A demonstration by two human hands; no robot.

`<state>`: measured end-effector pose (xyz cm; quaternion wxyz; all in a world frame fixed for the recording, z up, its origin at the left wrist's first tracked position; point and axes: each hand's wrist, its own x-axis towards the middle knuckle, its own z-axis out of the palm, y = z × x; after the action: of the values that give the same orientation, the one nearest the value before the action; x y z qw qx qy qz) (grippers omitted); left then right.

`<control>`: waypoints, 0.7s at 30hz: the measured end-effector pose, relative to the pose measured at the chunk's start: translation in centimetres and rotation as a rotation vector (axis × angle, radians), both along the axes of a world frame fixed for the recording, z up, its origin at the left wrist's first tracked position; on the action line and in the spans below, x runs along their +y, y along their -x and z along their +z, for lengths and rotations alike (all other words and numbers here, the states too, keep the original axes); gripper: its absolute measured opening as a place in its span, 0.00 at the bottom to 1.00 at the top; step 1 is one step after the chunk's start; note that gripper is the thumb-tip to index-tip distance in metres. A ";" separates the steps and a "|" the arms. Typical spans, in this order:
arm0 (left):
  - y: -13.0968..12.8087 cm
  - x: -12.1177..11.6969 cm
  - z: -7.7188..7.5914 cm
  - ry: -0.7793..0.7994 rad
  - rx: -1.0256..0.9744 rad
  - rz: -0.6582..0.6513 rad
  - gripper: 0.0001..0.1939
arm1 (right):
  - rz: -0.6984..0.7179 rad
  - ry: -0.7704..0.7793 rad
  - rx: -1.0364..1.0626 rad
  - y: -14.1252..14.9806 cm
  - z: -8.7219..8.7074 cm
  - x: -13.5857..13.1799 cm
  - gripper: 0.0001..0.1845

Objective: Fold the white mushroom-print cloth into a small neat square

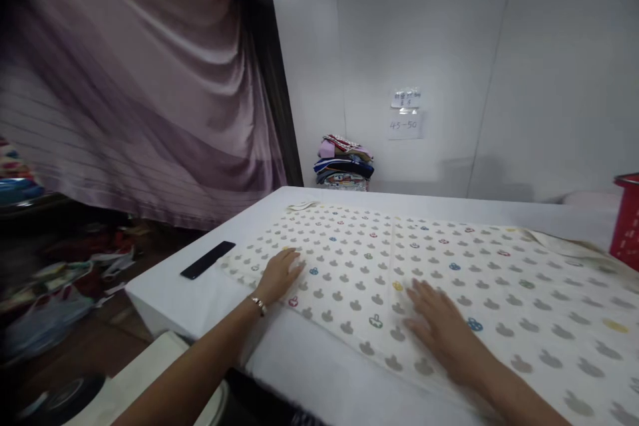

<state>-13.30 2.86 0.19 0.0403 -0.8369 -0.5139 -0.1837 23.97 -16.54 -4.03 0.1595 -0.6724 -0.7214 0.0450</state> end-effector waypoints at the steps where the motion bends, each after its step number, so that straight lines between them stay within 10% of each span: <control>1: 0.4 1.0 -0.3 0.019 0.023 0.072 0.22 | 0.061 0.042 -0.010 2.2 1.1 1.0 0.36; 7: 5.6 4.5 -1.5 0.293 0.071 0.486 0.35 | 0.160 0.141 -0.049 5.7 0.6 3.2 0.37; 14: 7.0 6.1 0.2 0.314 0.084 0.474 0.32 | 0.189 0.052 -0.074 4.5 -2.0 2.9 0.33; 21: 3.5 14.2 1.1 0.242 0.161 0.295 0.25 | 0.216 -0.226 -0.241 3.1 -5.0 3.7 0.36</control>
<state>-16.78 17.04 1.25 0.0069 -0.7632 -0.6446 -0.0452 20.90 -12.88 -9.07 0.1409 -0.5695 -0.8036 -0.1002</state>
